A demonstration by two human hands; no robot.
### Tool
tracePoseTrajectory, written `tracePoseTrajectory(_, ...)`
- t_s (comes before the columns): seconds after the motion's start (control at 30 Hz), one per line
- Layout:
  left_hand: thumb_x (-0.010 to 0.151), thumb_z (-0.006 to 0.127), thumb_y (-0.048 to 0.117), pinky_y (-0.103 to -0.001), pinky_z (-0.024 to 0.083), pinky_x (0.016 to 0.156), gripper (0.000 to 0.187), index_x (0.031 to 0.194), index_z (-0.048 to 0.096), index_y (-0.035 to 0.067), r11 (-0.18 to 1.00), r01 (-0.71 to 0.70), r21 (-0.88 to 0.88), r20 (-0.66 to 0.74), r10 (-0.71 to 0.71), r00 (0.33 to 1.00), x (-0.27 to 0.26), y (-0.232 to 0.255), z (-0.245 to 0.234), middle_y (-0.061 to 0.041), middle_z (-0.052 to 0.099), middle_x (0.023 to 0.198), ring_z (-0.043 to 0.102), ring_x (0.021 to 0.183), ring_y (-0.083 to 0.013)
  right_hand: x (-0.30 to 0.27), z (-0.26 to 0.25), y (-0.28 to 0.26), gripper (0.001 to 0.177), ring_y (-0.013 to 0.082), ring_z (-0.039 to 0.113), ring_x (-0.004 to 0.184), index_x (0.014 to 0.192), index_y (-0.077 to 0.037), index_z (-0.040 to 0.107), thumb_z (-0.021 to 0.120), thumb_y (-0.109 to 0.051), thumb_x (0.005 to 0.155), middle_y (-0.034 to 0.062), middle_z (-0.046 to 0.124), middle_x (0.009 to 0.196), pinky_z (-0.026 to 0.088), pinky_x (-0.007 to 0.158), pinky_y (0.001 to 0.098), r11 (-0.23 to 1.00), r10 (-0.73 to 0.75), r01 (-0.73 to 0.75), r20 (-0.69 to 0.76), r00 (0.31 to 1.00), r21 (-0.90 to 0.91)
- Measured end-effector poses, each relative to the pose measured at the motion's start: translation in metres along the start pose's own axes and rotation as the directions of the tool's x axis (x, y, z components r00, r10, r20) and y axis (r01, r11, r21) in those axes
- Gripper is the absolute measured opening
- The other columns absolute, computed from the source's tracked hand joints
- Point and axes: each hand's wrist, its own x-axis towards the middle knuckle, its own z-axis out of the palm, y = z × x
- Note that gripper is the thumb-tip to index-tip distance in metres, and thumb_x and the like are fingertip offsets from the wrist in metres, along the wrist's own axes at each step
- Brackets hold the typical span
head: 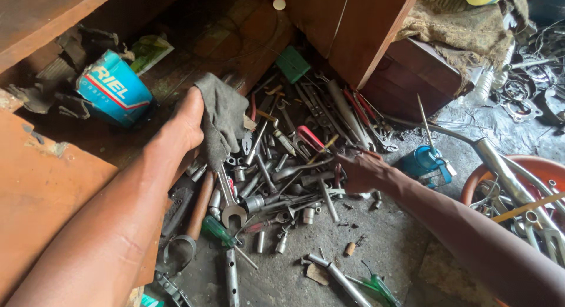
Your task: The person wipes various metal tools, including wrenches and screwdrivers, with a grey cloth. They pick up each tool from a pile on the floor, wipe it, and place it into an orange basin.
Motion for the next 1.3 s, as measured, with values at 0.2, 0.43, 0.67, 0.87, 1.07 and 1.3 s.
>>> tracePoseTrajectory(0.2,0.094,0.051,0.047,-0.048,0.056,0.094,0.046,0.11,0.07,0.009,1.0,-0.003,0.001,0.029,0.003,1.0,0.002,-0.006,-0.001,-0.01,0.074,0.116,0.068,0.102,-0.0264,-0.021,-0.052,-0.051,0.067,0.0137,0.059,0.059,0.144,-0.024,0.051,0.069,-0.011,0.081,0.0063,0.067,0.085,0.048,0.047,0.0273,0.941,0.274,-0.335,0.454,0.848,0.058)
tracePoseTrajectory(0.43,0.096,0.053,0.046,-0.045,0.055,0.079,0.037,0.088,0.07,0.014,0.999,-0.036,-0.012,0.188,0.038,0.981,0.012,-0.015,0.01,-0.007,0.071,0.087,0.065,0.085,-0.0244,0.026,-0.102,-0.048,0.035,0.0176,0.072,0.067,0.129,-0.023,0.068,0.068,-0.031,0.095,0.008,0.08,0.091,0.058,0.054,0.0325,0.973,0.159,-0.197,0.27,0.95,0.121)
tracePoseTrajectory(0.67,0.092,0.054,0.048,-0.047,0.056,0.083,0.036,0.09,0.069,0.015,0.992,-0.007,-0.13,0.216,0.035,0.976,0.008,-0.002,0.035,-0.005,0.073,0.095,0.066,0.091,-0.0229,0.118,-0.114,-0.007,0.023,0.0247,0.074,0.078,0.107,-0.018,0.08,0.069,-0.021,0.087,0.0111,0.078,0.094,0.061,0.066,0.0403,0.935,0.348,-0.33,-0.175,0.921,0.128)
tracePoseTrajectory(0.87,0.092,0.051,0.045,-0.047,0.058,0.088,0.043,0.1,0.07,0.008,0.982,-0.053,-0.179,0.22,0.093,0.971,0.009,0.012,0.026,-0.011,0.074,0.103,0.069,0.096,-0.026,0.186,-0.098,0.025,0.023,0.0264,0.074,0.08,0.108,-0.018,0.08,0.069,-0.022,0.087,0.0123,0.078,0.095,0.061,0.068,0.0418,0.914,0.405,-0.386,-0.23,0.885,0.126)
tracePoseTrajectory(1.07,0.09,0.048,0.041,-0.05,0.06,0.079,0.047,0.103,0.068,0.001,0.988,-0.047,-0.15,0.256,0.085,0.963,-0.003,0.013,0.032,-0.018,0.072,0.097,0.07,0.086,-0.0324,0.249,-0.1,0.054,0.023,0.028,0.074,0.081,0.109,-0.018,0.079,0.069,-0.022,0.088,0.0134,0.078,0.095,0.061,0.07,0.0433,0.905,0.425,-0.421,-0.225,0.877,0.066)
tracePoseTrajectory(1.3,0.088,0.042,0.045,-0.056,0.06,0.068,0.048,0.097,0.067,0.005,0.989,0.07,-0.133,0.148,-0.05,0.988,-0.019,0.019,0.029,-0.013,0.072,0.085,0.07,0.076,-0.0299,0.266,-0.081,0.095,0.023,0.03,0.074,0.083,0.11,-0.018,0.078,0.069,-0.022,0.089,0.0146,0.078,0.096,0.061,0.072,0.045,0.867,0.49,-0.498,-0.217,0.844,0.02)
